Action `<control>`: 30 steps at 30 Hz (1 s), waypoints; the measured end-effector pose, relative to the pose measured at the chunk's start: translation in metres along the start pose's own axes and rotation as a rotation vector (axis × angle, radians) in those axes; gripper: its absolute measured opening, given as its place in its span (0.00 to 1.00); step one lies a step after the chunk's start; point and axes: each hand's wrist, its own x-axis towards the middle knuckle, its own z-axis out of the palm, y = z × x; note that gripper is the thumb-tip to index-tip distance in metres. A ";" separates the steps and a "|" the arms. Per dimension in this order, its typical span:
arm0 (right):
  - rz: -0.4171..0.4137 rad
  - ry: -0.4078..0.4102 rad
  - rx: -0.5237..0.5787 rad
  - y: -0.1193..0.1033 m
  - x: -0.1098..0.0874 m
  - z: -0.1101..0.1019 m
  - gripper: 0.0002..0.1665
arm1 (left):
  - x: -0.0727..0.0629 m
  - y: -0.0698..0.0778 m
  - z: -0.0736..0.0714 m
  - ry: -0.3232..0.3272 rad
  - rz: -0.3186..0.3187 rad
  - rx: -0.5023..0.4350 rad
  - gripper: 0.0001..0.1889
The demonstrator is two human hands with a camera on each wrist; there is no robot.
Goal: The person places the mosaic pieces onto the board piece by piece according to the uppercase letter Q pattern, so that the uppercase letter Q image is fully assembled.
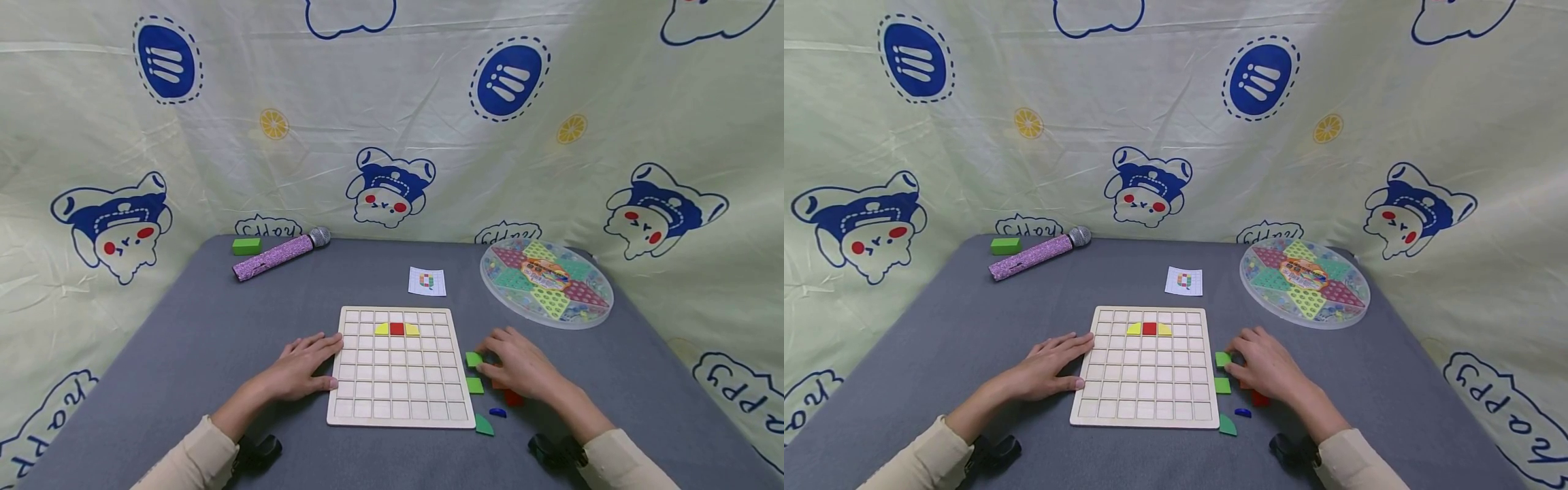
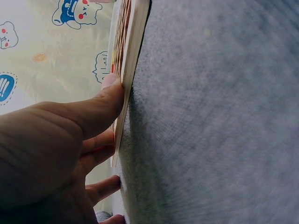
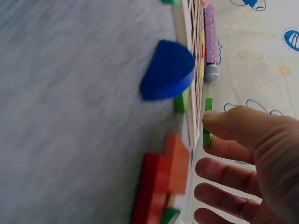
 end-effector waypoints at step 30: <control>-0.117 0.004 -0.060 -0.059 0.074 0.013 0.13 | 0.000 -0.001 0.000 0.005 0.015 -0.008 0.37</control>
